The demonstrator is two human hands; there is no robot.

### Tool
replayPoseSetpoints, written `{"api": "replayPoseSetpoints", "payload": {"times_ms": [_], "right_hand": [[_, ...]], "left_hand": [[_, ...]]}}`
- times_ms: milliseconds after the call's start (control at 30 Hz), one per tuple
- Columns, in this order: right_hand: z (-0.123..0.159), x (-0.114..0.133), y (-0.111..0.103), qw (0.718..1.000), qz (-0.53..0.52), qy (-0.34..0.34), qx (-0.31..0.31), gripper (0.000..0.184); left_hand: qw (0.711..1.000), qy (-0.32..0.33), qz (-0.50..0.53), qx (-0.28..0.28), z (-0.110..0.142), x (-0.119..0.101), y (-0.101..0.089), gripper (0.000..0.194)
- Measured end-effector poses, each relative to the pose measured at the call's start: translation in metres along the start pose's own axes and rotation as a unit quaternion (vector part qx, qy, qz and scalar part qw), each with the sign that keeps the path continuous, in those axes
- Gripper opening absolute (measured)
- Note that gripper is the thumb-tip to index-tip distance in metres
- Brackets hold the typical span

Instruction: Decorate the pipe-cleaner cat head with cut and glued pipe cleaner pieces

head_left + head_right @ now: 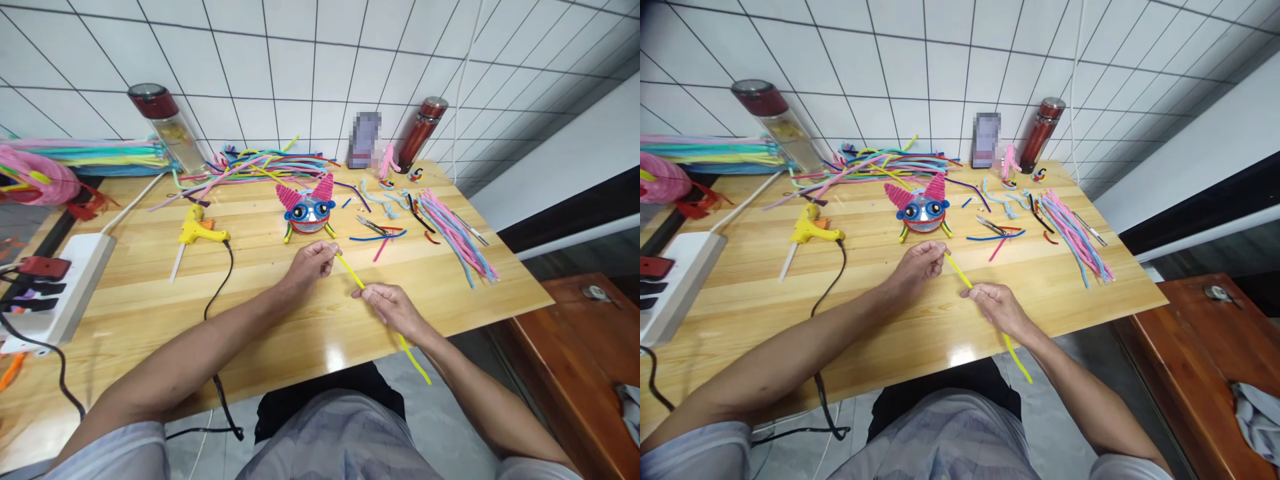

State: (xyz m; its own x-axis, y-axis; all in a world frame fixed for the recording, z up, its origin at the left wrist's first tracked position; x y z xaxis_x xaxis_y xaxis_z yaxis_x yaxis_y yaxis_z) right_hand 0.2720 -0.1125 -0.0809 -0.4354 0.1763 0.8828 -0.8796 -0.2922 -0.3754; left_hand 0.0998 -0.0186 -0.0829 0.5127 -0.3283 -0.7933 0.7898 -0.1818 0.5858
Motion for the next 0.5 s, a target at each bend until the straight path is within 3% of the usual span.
{"api": "replayPoseSetpoints", "payload": {"times_ms": [267, 500], "right_hand": [[0.0059, 0.0027, -0.0001, 1.0, 0.006, 0.01, -0.018, 0.065], [0.0101, 0.0012, 0.0002, 1.0, 0.024, 0.006, -0.011, 0.063]], "left_hand": [[0.996, -0.082, 0.039, -0.008, 0.0069, 0.0092, 0.0049, 0.033], [0.998, -0.06, 0.03, -0.021, 0.0089, 0.0077, 0.0062, 0.032]]}}
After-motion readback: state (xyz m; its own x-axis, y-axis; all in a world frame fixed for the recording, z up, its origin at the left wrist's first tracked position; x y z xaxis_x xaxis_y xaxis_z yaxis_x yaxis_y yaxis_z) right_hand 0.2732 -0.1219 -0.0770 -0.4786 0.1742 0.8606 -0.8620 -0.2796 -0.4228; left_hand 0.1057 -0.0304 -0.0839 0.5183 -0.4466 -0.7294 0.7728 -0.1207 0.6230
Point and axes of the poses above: each hand's wrist, its own z-axis away from the middle knuckle, its own y-axis out of the palm, x = y × z, the point moved 6 cm from there along -z, towards the middle knuckle, and after that the axes turned 8 degrees about z, right-handed, at the moved point
